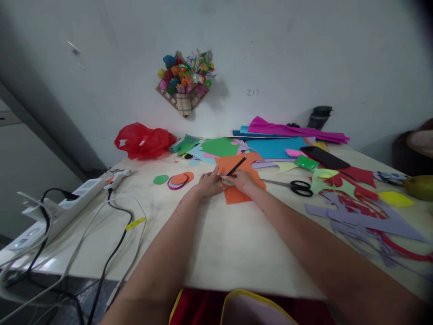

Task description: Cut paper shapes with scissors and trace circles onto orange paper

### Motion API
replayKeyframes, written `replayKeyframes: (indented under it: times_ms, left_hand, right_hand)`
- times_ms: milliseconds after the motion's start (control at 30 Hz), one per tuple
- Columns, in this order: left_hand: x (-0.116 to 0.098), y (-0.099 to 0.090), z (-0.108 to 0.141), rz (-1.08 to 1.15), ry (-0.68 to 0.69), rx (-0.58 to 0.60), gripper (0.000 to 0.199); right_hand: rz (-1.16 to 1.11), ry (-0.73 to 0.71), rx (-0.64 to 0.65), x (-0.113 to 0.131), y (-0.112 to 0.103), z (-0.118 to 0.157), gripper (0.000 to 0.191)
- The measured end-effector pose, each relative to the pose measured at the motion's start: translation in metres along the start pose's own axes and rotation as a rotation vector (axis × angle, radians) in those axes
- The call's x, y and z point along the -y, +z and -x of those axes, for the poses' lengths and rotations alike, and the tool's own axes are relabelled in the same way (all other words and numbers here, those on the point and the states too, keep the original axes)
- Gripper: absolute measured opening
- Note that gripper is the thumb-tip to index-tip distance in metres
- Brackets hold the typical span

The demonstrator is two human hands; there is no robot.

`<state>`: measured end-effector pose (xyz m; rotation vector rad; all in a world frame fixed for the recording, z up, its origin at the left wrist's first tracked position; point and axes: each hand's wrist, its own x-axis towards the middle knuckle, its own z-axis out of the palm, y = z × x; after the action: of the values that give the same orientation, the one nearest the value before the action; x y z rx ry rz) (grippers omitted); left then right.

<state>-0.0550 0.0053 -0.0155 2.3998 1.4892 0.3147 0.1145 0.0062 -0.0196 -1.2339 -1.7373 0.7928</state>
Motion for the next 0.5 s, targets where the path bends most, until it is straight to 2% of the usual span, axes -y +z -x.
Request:
replayKeyframes:
  times_ms: [500]
  left_hand:
    - [-0.0018,-0.0008,0.0001,-0.004,-0.011,0.005,0.091]
  right_hand:
    - [0.046,0.009,-0.01,0.0027,-0.0014,0.0012,0.01]
